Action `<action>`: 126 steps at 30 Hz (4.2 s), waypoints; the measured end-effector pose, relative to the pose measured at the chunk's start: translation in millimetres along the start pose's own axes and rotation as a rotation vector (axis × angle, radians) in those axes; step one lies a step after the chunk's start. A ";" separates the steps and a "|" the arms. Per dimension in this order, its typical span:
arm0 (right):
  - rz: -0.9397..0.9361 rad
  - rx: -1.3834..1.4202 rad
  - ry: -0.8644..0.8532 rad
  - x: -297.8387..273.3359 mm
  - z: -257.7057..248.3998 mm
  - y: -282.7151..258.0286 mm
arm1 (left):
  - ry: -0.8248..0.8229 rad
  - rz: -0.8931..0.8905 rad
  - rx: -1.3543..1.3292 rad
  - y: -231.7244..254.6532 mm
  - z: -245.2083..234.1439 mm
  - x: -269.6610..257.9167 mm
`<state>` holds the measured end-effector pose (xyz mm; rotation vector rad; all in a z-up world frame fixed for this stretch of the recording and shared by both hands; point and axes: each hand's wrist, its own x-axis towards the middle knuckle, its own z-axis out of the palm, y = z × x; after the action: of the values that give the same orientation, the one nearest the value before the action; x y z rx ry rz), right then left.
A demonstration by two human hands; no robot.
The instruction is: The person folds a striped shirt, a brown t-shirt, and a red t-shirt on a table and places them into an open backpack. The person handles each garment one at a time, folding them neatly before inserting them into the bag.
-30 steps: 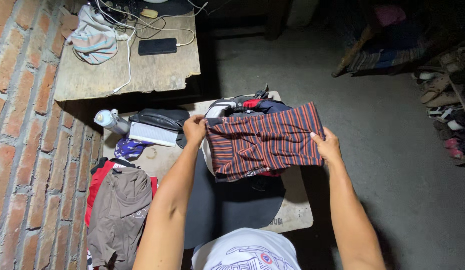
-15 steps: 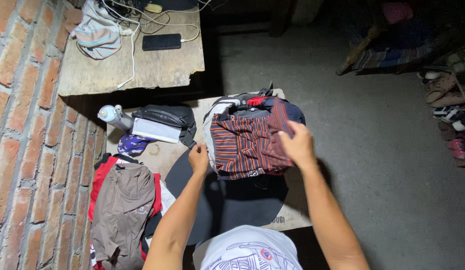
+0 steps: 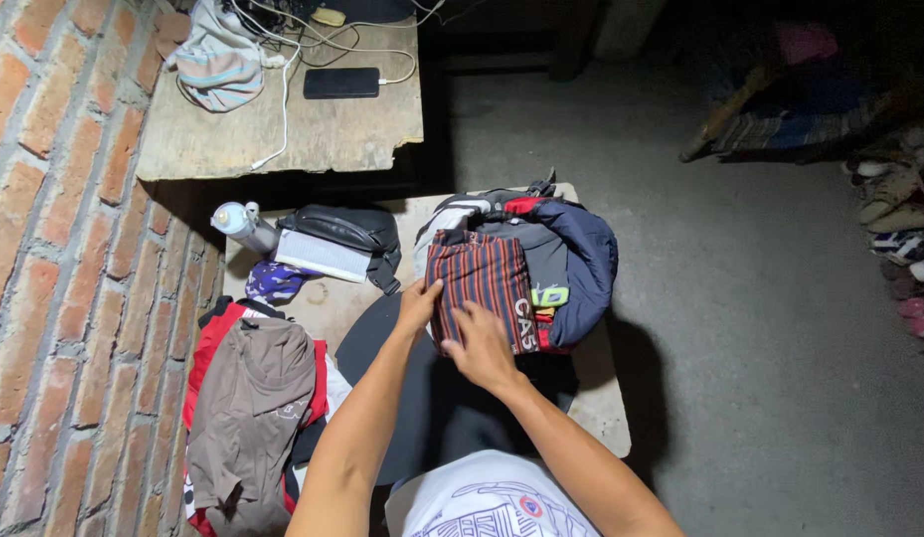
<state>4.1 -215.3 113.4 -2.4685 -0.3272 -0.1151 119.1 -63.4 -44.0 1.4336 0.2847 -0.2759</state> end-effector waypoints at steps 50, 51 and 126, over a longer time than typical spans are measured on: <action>-0.160 0.172 0.158 -23.7 -124.9 -48.2 | -0.509 -0.178 -1.310 99.2 4.8 -164.1; -0.068 0.210 0.223 -24.4 -121.7 -40.2 | -0.512 -0.191 -1.307 97.9 7.3 -164.8; 0.495 0.000 0.485 100.8 2.7 283.1 | 0.014 0.086 0.396 83.7 85.7 91.4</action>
<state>175.4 -409.7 -38.8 -2.3496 0.4856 -0.4866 236.5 -140.1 11.1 1.8344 0.1842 -0.2607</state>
